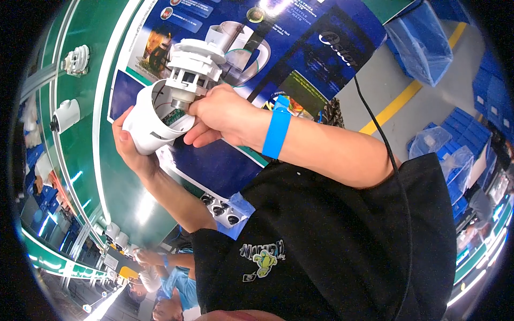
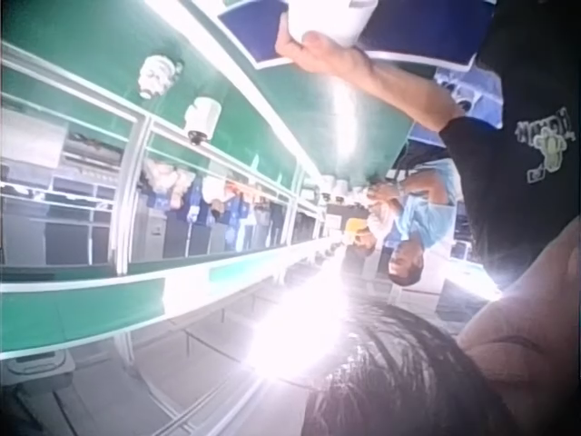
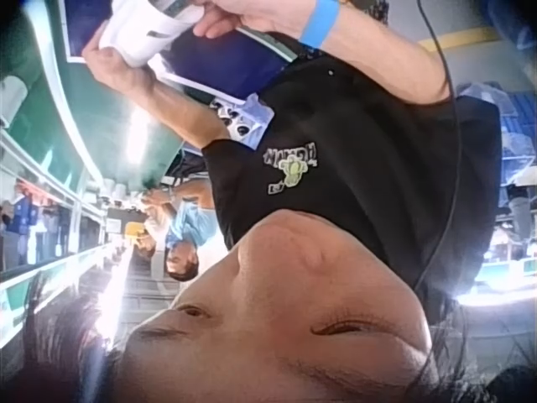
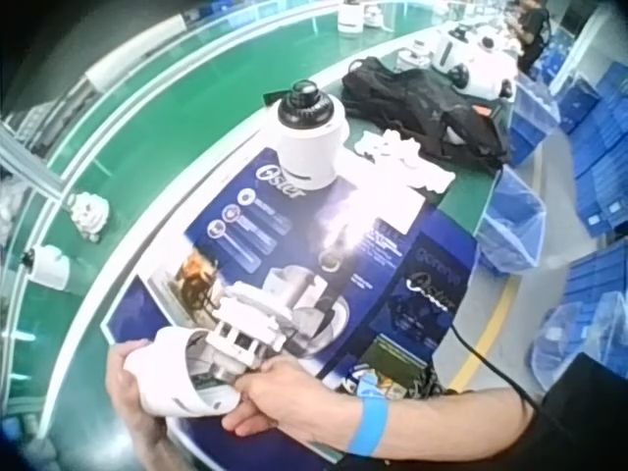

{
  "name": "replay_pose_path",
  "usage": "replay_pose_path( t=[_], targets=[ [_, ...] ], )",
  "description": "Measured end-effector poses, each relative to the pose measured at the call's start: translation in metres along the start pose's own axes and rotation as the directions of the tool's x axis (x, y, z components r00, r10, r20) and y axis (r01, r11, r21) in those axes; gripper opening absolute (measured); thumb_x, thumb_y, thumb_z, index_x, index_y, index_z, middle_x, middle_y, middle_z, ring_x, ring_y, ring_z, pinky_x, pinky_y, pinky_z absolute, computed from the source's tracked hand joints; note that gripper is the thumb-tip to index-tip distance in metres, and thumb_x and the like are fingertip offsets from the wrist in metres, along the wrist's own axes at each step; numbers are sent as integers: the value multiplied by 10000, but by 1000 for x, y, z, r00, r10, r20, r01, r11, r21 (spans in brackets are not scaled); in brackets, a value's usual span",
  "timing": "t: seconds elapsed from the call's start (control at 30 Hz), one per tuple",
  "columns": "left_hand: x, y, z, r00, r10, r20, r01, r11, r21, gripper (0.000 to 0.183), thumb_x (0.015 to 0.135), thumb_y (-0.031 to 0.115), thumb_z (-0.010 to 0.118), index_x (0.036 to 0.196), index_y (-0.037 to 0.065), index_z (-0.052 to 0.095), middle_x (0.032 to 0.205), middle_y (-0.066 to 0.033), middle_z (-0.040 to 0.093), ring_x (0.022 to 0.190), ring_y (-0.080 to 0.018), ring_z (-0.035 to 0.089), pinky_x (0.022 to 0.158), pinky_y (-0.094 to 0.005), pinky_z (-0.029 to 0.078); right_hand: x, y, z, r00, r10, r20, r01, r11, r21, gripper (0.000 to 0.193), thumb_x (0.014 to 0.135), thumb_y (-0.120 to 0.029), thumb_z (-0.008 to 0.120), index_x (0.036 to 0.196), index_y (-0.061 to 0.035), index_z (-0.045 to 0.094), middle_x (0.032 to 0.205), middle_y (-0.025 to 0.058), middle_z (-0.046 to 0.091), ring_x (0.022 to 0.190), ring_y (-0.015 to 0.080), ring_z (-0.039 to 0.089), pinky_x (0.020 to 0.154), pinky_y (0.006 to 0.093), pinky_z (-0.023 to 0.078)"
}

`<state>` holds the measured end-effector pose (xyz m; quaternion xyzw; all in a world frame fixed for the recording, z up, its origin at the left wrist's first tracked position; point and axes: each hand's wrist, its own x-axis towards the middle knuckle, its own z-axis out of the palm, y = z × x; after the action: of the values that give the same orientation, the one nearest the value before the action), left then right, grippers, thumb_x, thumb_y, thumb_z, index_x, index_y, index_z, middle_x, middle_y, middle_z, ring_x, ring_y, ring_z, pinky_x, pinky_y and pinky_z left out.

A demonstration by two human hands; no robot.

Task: Assembling electronic components, including circuit boards and wiring, into a plastic fixture housing.

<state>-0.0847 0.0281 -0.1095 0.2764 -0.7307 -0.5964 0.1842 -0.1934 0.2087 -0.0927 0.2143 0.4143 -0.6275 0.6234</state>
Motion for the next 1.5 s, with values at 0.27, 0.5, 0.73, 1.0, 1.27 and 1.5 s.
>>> replay_pose_path(
  t=[0.27, 0.5, 0.73, 1.0, 1.27, 1.5],
  targets=[
    [18, -14, -9, 978, -162, 135, 171, 983, -64, 596, 946, 463, 392, 1190, -75, 479, 1118, -193, 584, 1034, -269, 588, 914, -376, 456, -19, -11, -34, 966, 104, 236, -73, 988, -135, 326, 974, -175, 440, 1174, 79, 485, 1092, 232, 637, 711, 255, 693, 609, 312, 583],
    [26, -1, 12, 960, -267, 83, 276, 951, -139, 589, 922, 489, 459, 1130, -56, 542, 1040, -148, 614, 957, -215, 600, 858, -318, 453, -41, -48, -87, 544, -795, 270, 638, 183, -748, 424, 805, -176, 688, 1171, -6, 560, 1044, 144, 623, 763, 174, 620, 637, 292, 500],
    [39, -14, 5, 952, -282, 121, 298, 943, -150, 567, 939, 462, 418, 1149, -54, 528, 1061, -153, 615, 989, -237, 596, 893, -343, 449, 5, -92, -75, 716, -362, 597, 695, 288, -659, 801, 789, -166, 728, 1441, -44, 280, 1290, 163, 455, 1155, 273, 470, 993, 322, 382],
    [37, -16, -12, 949, -237, 208, 267, 954, -135, 511, 961, 408, 391, 1145, -46, 534, 1046, -137, 621, 978, -223, 597, 892, -347, 457, 1, -82, -60, 513, -483, 710, 816, 16, -578, 761, 627, 49, 758, 1315, -132, 488, 1211, 118, 460, 1134, 286, 500, 991, 340, 436],
    [19, -12, -24, 948, -196, 252, 273, 907, -320, 468, 952, 384, 434, 1106, -34, 576, 1016, -117, 637, 921, -182, 606, 837, -305, 472, -45, -60, -8, 240, -448, 861, 768, -455, -451, 676, 608, 95, 747, 1214, -130, 552, 1216, 109, 446, 1121, 296, 496, 958, 360, 448],
    [23, -8, -22, 957, -184, 225, 265, 873, -410, 481, 973, 385, 413, 1115, -47, 570, 1022, -130, 641, 917, -190, 619, 831, -323, 489, -47, -65, 6, 339, -632, 696, 710, -314, -631, 645, 613, -236, 866, 1148, -40, 566, 1081, 104, 567, 928, 218, 587, 791, 315, 510]
  ],
)
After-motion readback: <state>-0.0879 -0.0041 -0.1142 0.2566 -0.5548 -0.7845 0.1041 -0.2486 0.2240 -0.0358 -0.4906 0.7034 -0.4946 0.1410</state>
